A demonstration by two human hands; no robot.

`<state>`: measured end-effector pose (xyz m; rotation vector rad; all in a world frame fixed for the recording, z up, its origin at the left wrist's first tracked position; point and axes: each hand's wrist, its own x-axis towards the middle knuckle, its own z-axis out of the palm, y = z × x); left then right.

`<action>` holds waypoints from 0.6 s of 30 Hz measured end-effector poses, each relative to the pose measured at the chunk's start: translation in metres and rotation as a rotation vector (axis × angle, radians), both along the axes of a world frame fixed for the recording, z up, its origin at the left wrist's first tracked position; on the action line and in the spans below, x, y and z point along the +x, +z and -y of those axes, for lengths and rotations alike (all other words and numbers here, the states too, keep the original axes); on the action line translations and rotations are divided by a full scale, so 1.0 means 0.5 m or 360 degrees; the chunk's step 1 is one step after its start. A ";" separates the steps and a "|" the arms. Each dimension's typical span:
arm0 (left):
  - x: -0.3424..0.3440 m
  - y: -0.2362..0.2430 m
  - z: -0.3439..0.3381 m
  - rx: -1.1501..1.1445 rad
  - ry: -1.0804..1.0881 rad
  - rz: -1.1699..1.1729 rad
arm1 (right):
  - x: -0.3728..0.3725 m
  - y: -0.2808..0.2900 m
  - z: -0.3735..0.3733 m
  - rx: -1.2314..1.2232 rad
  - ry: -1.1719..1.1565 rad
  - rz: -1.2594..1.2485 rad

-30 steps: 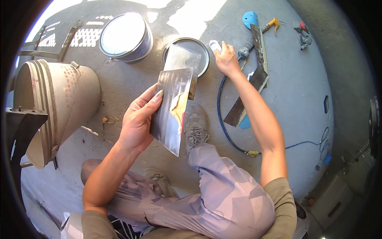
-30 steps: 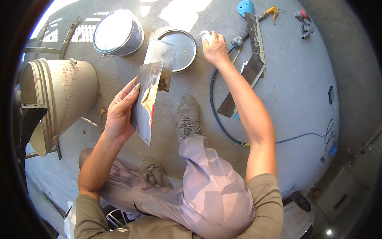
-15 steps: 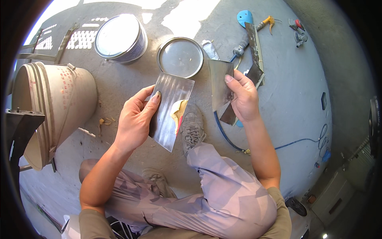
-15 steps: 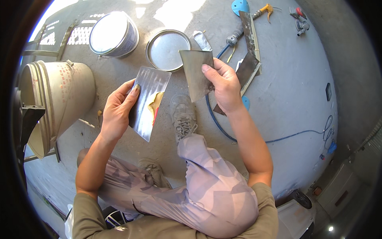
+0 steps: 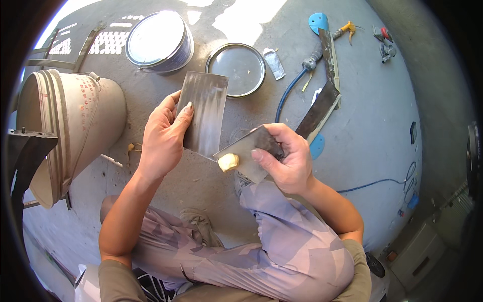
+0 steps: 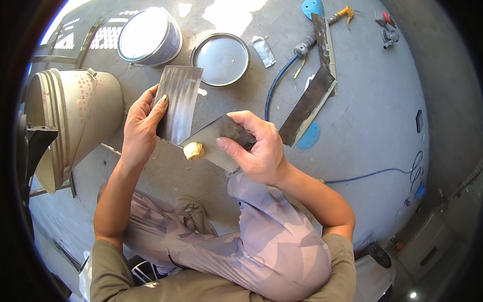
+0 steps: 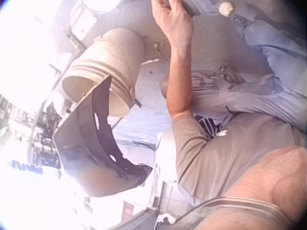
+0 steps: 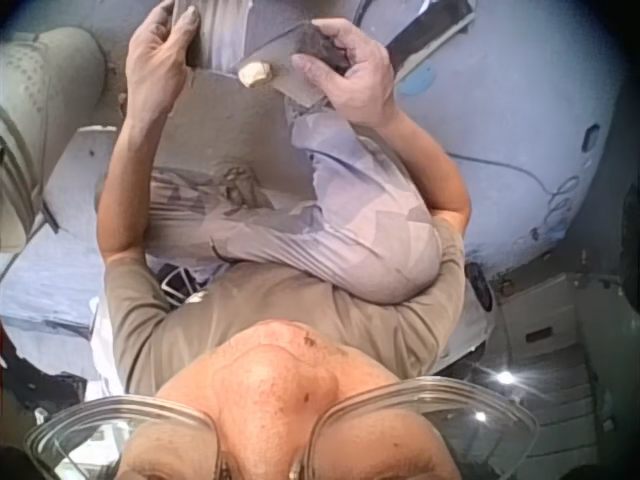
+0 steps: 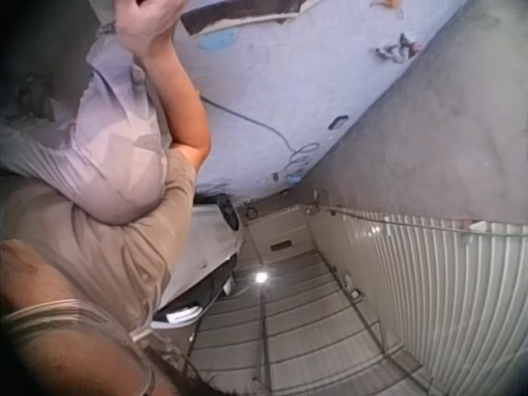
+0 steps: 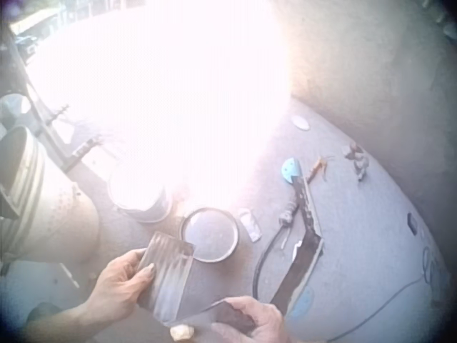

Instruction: The person applies body filler to a car bumper using a metal spreader, smoothing it over the surface. They then use a sanding block to sand the filler, periodically checking the surface by hand. The person repeats the process of applying filler and sanding to refine the bumper's surface.

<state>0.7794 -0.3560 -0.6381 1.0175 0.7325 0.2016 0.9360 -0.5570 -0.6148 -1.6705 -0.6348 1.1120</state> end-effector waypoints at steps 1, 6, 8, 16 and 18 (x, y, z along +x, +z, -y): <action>-0.002 0.006 0.006 -0.0003 0.0049 -0.0029 | 0.001 0.004 -0.004 0.0374 0.0006 0.0417; -0.026 0.039 0.055 -0.0605 0.0206 0.0423 | -0.003 -0.006 -0.026 0.1058 0.0321 0.1745; -0.040 0.048 0.060 -0.0609 0.0228 0.0462 | -0.008 -0.011 -0.023 0.1106 0.0349 0.1805; -0.089 0.107 0.040 -0.0429 0.0257 0.0601 | 0.036 0.058 -0.026 0.0878 0.0628 0.2093; -0.103 0.151 0.035 -0.0233 0.0282 0.0655 | 0.037 0.099 -0.048 0.0804 0.0610 0.1986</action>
